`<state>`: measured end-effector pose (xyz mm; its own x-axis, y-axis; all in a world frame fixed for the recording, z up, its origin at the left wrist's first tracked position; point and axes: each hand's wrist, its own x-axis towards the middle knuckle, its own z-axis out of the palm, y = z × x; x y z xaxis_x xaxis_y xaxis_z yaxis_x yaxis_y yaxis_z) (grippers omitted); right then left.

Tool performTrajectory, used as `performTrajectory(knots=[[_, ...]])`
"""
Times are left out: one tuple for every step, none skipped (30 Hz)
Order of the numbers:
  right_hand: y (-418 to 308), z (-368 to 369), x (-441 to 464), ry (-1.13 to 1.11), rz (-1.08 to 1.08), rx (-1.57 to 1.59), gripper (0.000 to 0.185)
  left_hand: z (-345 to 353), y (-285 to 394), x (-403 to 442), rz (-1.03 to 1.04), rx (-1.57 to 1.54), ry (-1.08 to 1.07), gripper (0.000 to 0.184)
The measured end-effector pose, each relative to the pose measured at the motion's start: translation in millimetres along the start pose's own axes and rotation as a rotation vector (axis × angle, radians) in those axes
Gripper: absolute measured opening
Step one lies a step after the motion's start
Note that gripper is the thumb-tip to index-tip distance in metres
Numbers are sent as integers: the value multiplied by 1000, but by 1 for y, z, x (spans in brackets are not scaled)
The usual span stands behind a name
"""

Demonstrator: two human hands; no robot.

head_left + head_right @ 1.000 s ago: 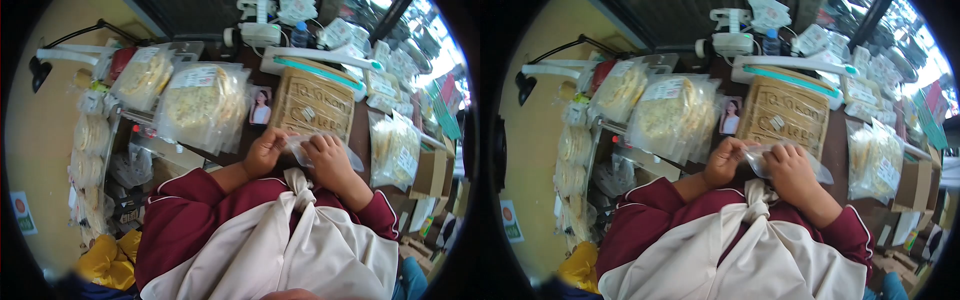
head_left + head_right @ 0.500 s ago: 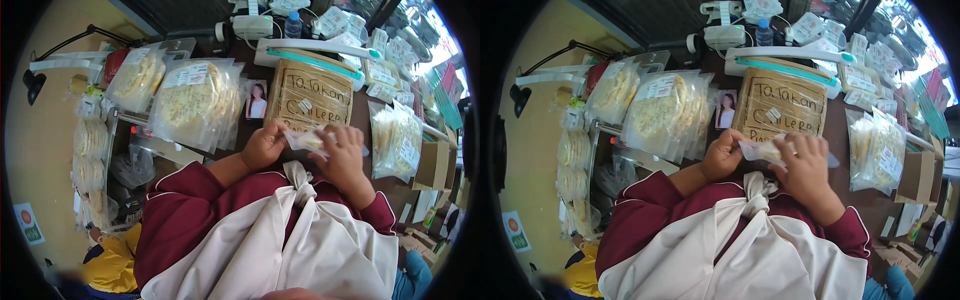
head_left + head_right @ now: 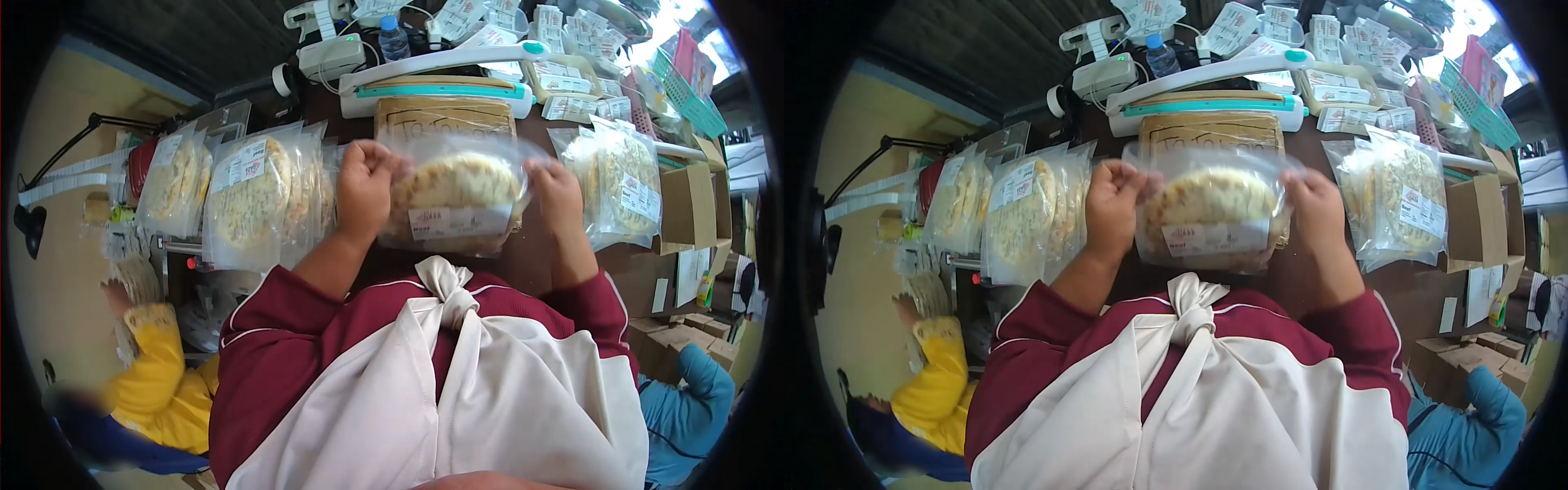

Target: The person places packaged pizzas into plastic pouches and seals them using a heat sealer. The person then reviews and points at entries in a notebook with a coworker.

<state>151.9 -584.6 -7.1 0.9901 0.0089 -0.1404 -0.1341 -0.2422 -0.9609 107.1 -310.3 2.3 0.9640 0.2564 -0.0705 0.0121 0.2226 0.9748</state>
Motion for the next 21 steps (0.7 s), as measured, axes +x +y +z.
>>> performTrajectory(knots=[[3, 1, 28, -15, 0, -8, 25, 5, 3, 12, -30, 6, 43, 11], [11, 0, 47, -29, 0, -15, 33, 8, 0, 23, 81, 183, 120, 14], [12, 5, 47, 57, -75, -317, 38, 10, -7, 34, 198, 359, 196, 17], [6, 19, 50, 147, -155, -620, 44, 14, -9, 44, 326, 529, 276, 20], [-2, 32, 55, 241, -233, -923, 51, 16, -11, 47, 430, 690, 239, 23], [-10, 43, 48, 118, -258, -972, 60, 19, -13, 42, 528, 850, 203, 27], [-14, 54, 32, -14, -275, -1022, 70, 20, -18, 38, 617, 1011, 165, 31], [-13, 69, 16, -88, -336, -1079, 71, 20, -27, 35, 576, 998, 6, 41], [-9, 79, 4, -166, -397, -1133, 73, 22, -37, 31, 607, 1134, -45, 43], [3, 84, -1, -193, -443, -1123, 74, 23, -48, 27, 638, 1270, -96, 47], [19, 89, -7, -225, -486, -1111, 75, 22, -59, 23, 663, 1406, -152, 50], [26, 93, -10, -254, -530, -1097, 76, 20, -67, 22, 467, 1498, -221, 62], [30, 94, -9, -256, -525, -1069, 76, 17, -73, 23, 412, 1520, -192, 64], [34, 94, -8, -254, -521, -1043, 76, 15, -78, 26, 361, 1540, -162, 66], [35, 93, -6, -251, -514, -1018, 76, 15, -79, 28, 310, 1558, -135, 68], [35, 93, -5, -246, -521, -1020, 74, 15, -81, 31, 228, 1558, -157, 71], [35, 91, -2, -249, -518, -1018, 75, 17, -83, 34, 227, 1559, -148, 71], [35, 91, 1, -253, -518, -1012, 75, 18, -84, 36, 226, 1563, -135, 71], [35, 91, 4, -256, -516, -1006, 75, 19, -84, 39, 226, 1567, -123, 71], [36, 90, 7, -248, -529, -992, 72, 21, -84, 42, 210, 1578, -118, 71], [35, 89, 11, -235, -541, -979, 70, 24, -83, 45, 190, 1576, -121, 70]])
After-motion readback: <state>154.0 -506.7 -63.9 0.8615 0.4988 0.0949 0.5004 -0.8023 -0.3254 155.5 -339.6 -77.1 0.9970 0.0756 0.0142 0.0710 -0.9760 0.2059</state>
